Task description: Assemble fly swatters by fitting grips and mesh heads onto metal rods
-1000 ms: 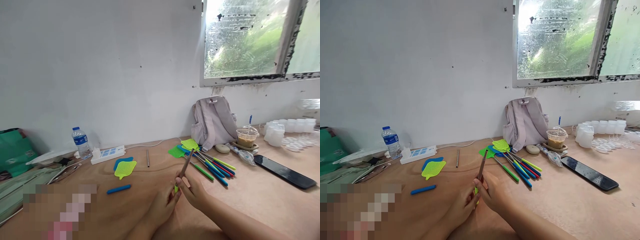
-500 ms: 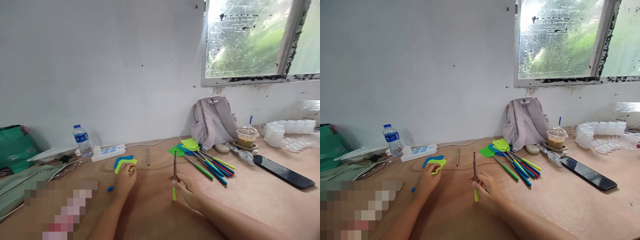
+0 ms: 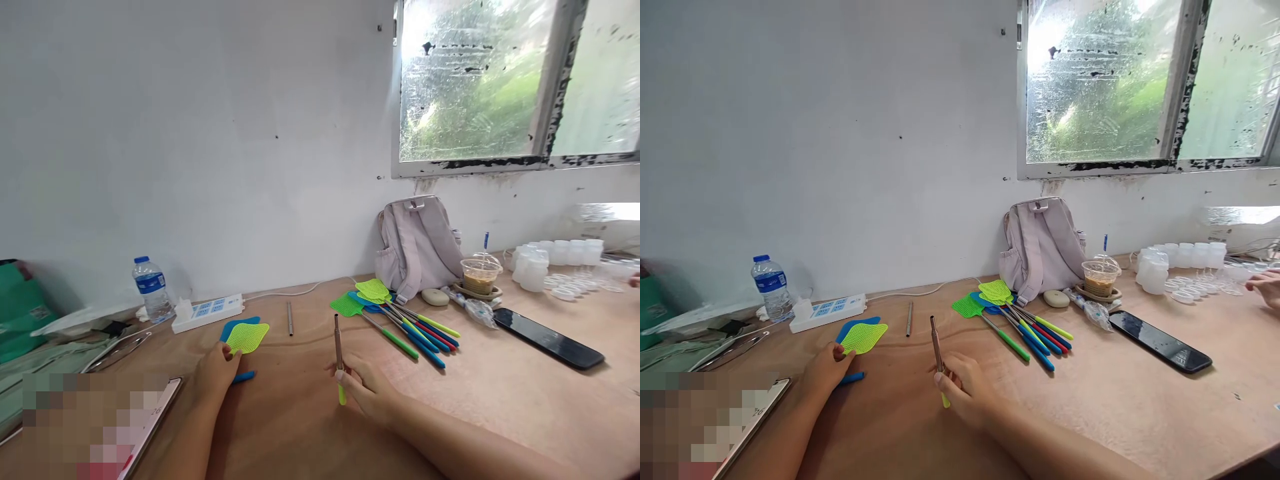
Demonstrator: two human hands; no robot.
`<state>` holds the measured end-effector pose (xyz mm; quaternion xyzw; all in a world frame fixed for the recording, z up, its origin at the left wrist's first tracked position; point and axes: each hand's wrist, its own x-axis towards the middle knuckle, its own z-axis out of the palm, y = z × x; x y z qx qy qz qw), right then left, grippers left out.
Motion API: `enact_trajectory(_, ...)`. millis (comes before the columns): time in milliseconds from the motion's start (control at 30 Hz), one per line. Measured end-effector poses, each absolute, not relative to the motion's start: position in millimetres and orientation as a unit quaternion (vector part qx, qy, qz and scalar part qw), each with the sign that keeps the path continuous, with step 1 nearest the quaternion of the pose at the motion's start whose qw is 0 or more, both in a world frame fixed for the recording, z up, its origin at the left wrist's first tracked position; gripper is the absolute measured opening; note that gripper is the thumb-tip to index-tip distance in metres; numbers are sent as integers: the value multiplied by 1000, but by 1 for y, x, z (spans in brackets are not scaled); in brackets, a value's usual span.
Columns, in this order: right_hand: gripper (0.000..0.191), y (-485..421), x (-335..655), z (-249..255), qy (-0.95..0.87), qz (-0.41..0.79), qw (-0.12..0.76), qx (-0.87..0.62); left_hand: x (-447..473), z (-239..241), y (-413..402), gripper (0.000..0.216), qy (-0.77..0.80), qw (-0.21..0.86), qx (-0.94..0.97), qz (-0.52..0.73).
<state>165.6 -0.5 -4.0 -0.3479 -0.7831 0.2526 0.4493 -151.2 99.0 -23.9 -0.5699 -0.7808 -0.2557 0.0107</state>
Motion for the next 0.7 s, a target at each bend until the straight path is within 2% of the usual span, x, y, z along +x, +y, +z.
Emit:
enact_trajectory(167, 22, 1, 167, -4, -796, 221, 443, -347, -160, -30, 104, 14, -774, -8, -574, -267)
enact_trajectory(433, 28, 5, 169, -9, -797, 215, 447, -345, -154, -25, 100, 20, -761, -44, -562, -320)
enact_trajectory(700, 37, 4, 171, -12, -794, 222, 458, -331, -138, -9, 89, 27, -655, -79, -593, -461)
